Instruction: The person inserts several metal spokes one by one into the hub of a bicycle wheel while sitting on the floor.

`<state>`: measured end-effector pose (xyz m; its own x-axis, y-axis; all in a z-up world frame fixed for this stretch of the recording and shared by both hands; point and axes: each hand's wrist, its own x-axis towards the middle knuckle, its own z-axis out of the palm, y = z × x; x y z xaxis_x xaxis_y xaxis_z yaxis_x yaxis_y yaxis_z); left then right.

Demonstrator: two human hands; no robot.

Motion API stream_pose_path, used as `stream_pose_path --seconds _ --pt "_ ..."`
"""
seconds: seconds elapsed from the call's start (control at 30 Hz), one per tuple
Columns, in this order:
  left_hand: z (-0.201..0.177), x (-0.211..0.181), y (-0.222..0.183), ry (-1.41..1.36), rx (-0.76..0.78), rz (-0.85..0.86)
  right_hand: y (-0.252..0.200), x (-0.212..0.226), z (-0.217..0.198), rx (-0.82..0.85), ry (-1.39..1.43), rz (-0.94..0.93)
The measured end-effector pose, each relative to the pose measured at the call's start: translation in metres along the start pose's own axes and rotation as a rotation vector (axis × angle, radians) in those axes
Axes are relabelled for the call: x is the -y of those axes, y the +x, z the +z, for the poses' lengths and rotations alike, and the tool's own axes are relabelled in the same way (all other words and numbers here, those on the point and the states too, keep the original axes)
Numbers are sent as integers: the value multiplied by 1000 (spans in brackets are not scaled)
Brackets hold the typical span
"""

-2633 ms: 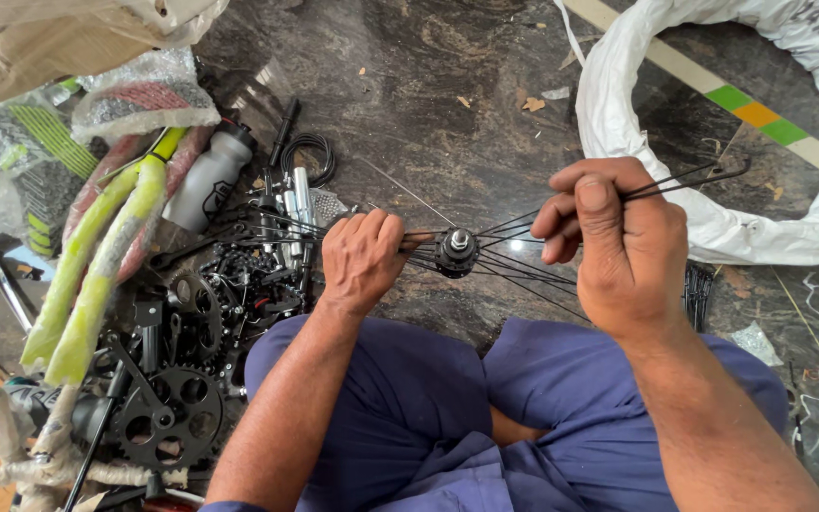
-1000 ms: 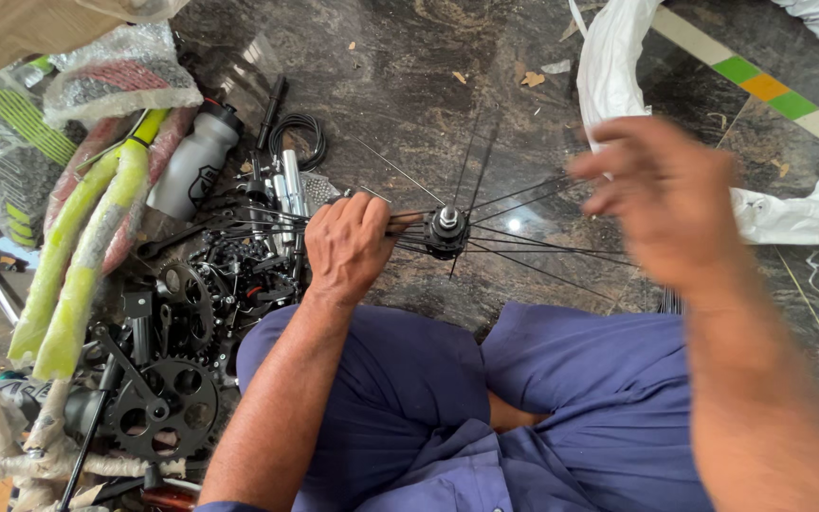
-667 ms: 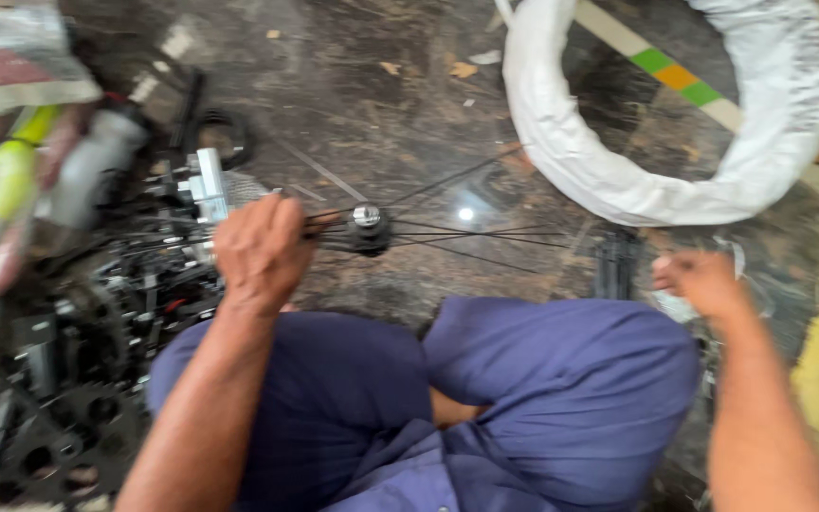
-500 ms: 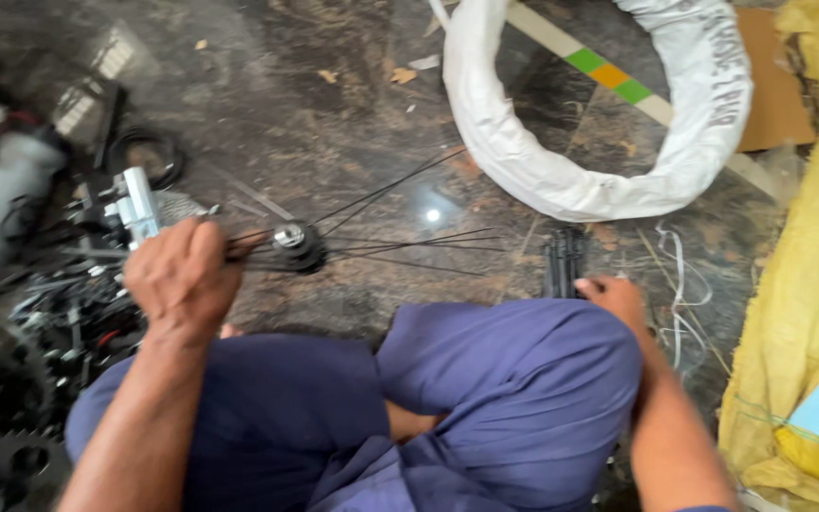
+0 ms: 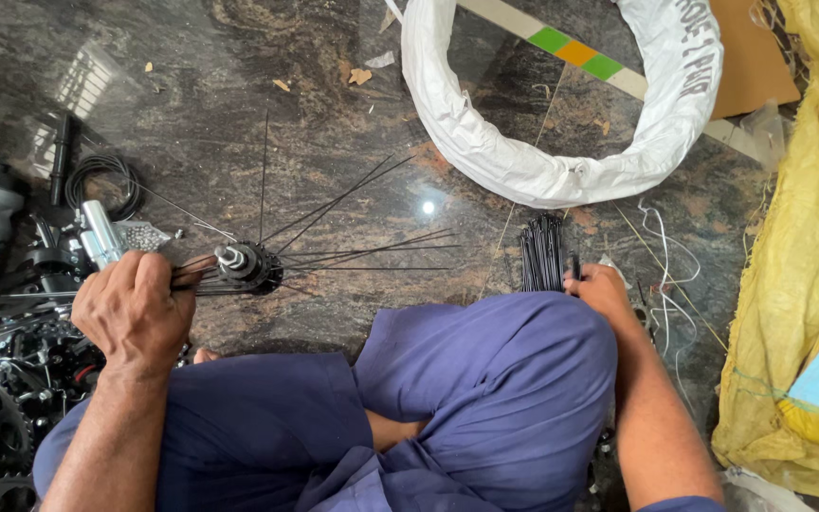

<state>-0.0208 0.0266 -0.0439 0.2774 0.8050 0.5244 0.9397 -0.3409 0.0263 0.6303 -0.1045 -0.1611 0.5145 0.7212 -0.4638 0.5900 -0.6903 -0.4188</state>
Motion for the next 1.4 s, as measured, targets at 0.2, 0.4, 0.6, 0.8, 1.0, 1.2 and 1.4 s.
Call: stream_pose_path --seconds 0.2,0.4,0.6,0.8,1.0,1.2,1.4 --pt "-2 -1 1 12 10 -3 -49 47 -39 -116 6 -79" --pt "-12 -6 3 -39 -16 11 -96 133 -86 -415 530 -628" --pt "-19 -10 10 -41 -6 0 -70 165 -55 -226 833 -744" --pt "-27 -19 23 -52 17 7 -19 138 -16 46 681 -560" --pt "-14 -13 15 -53 19 15 -33 158 -43 -5 915 -527" --pt "-17 -12 13 -52 13 12 -74 204 -77 -147 974 -591" --pt "-30 -19 16 -91 -82 25 -111 258 -81 -125 1070 -698"
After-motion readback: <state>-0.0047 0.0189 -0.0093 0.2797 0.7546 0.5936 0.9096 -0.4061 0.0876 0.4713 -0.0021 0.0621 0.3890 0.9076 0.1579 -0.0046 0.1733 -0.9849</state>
